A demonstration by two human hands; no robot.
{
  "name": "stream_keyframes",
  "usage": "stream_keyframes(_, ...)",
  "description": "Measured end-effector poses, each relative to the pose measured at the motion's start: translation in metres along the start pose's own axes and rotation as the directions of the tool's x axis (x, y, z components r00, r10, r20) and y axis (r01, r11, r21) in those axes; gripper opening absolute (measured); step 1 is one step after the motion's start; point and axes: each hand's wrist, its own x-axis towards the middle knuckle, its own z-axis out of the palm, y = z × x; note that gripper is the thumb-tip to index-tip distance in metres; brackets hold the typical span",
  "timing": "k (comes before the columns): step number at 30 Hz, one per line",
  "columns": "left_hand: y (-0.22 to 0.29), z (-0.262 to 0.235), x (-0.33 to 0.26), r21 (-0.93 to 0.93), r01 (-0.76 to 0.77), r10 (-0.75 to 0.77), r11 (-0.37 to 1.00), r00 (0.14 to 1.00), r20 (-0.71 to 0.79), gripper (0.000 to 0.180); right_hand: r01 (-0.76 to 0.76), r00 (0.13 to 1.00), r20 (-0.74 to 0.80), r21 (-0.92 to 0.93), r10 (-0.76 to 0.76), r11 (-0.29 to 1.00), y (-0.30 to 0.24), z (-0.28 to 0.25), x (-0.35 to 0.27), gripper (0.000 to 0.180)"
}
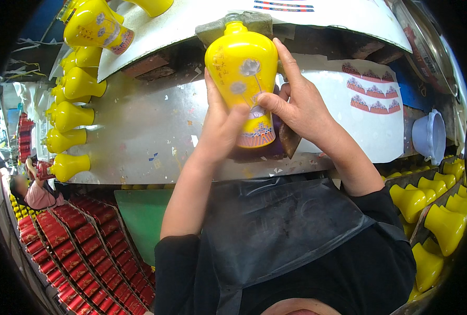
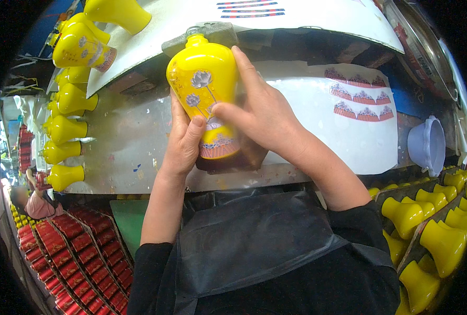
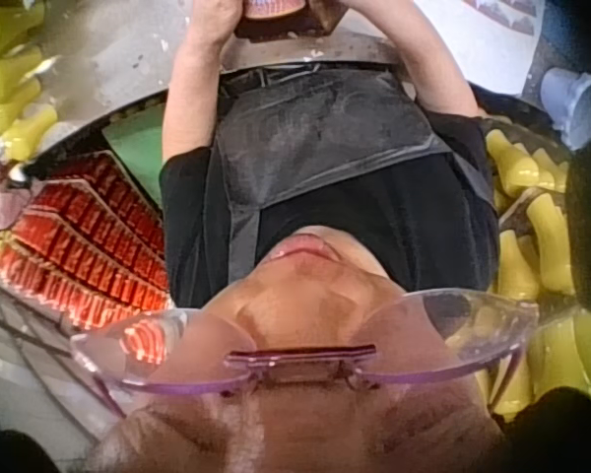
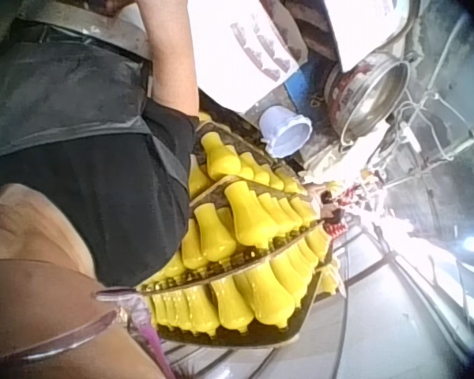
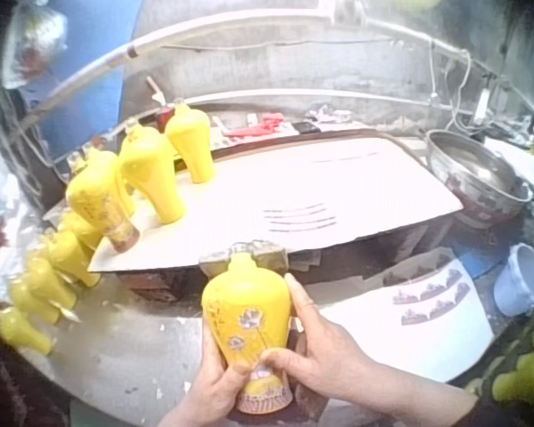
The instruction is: The person applies decorative stickers to yellow ceramic bottles, smoothing each label by hand and rotating the bottle to align the design. The person then places a small seal around the bottle neck and sets the finished bottle aside.
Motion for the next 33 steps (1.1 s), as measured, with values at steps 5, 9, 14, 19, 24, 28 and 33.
stream_keyframes(5, -0.002, 0.002, 0.0, 0.01, -0.002, 0.002, 1.0, 1.0, -0.025, 0.105, -0.026, 0.999, 0.022, 0.007, 0.025, 1.0, -0.001, 0.0, -0.001, 0.096)
stream_keyframes(9, -0.002, 0.0, -0.001, 0.007, 0.008, -0.008, 1.0, 1.0, -0.015, 0.108, -0.025, 1.0, 0.0, 0.017, 0.025, 1.0, -0.004, -0.001, 0.001, 0.094)
stream_keyframes(14, -0.004, 0.0, -0.002, -0.092, 0.016, -0.024, 0.996, 0.996, -0.089, 0.109, -0.129, 0.989, 0.105, 0.264, 0.104, 0.956, -0.006, -0.015, 0.003, 0.087)
stream_keyframes(19, -0.008, 0.004, -0.003, 0.199, -0.091, 0.12, 0.976, 0.983, -0.136, 0.106, -0.188, 0.97, 0.192, 0.2, 0.15, 0.961, -0.002, -0.013, -0.004, 0.087)
stream_keyframes(24, -0.005, 0.003, -0.002, 0.237, -0.103, 0.135, 0.966, 0.983, -0.125, 0.104, -0.162, 0.983, 0.153, 0.464, 0.101, 0.871, 0.007, -0.009, -0.006, 0.094)
stream_keyframes(28, -0.005, 0.004, -0.003, 0.22, -0.076, 0.106, 0.973, 0.986, -0.125, 0.104, -0.195, 0.976, 0.166, 0.403, 0.138, 0.894, 0.008, -0.008, -0.007, 0.094)
stream_keyframes(33, -0.007, 0.001, -0.004, 0.261, -0.098, 0.128, 0.96, 0.987, -0.099, 0.098, -0.192, 0.979, 0.146, 0.398, 0.145, 0.897, 0.001, -0.015, -0.006, 0.089)
